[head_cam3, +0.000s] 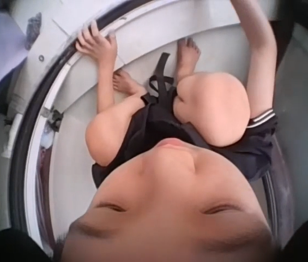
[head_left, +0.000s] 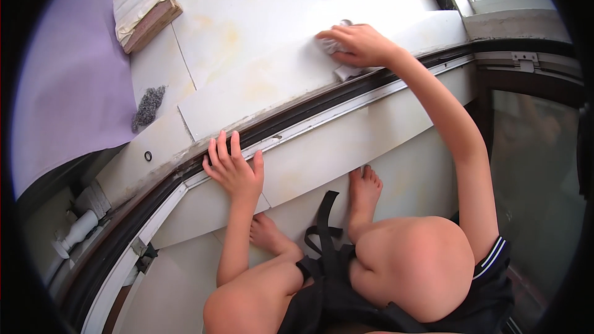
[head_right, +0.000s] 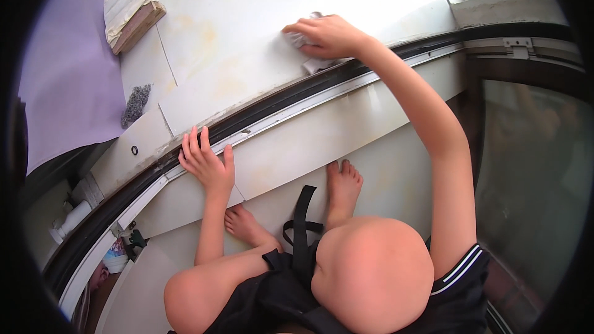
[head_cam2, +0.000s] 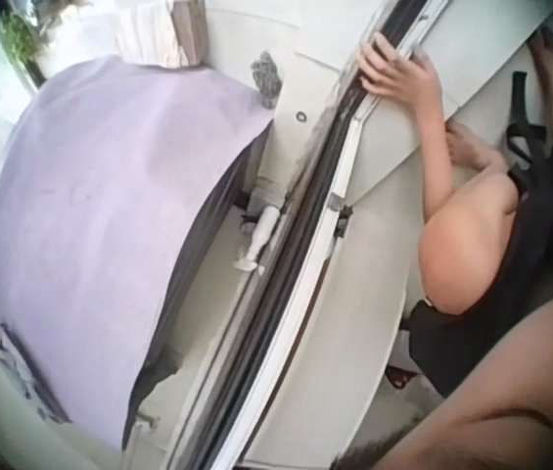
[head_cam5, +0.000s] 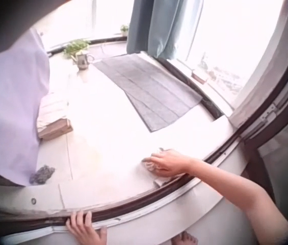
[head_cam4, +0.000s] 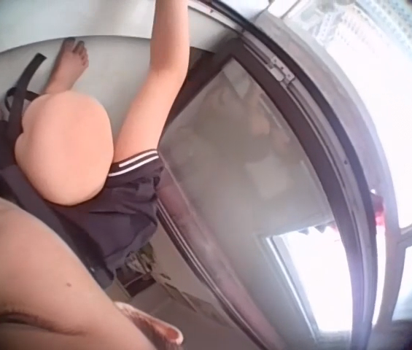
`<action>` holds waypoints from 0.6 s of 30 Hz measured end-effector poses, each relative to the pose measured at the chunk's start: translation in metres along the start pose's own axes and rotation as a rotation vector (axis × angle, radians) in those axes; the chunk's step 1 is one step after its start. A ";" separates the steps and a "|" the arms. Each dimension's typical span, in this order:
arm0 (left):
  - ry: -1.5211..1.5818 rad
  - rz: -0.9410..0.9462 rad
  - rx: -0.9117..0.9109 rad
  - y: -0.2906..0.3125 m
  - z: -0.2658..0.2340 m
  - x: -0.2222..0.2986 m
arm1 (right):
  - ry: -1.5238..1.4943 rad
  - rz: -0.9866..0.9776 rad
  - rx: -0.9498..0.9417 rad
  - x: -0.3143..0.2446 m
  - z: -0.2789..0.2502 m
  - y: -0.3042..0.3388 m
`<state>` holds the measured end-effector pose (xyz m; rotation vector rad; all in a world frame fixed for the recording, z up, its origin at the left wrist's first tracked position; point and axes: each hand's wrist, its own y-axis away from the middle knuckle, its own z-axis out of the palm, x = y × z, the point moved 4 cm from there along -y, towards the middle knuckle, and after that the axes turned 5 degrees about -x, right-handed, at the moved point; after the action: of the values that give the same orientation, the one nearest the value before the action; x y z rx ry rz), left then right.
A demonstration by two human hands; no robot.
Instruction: The person wipes the glass surface of a window and its frame using a white cloth.
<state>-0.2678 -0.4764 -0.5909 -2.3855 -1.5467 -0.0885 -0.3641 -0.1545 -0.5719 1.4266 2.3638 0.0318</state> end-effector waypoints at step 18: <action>-0.061 0.020 0.008 0.002 0.006 0.002 | 0.055 -0.897 0.091 -0.220 0.066 -0.204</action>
<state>-0.2653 -0.4735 -0.5970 -2.4178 -1.5467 -0.0058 -0.4243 -0.4535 -0.6091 0.2916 2.8521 -0.2765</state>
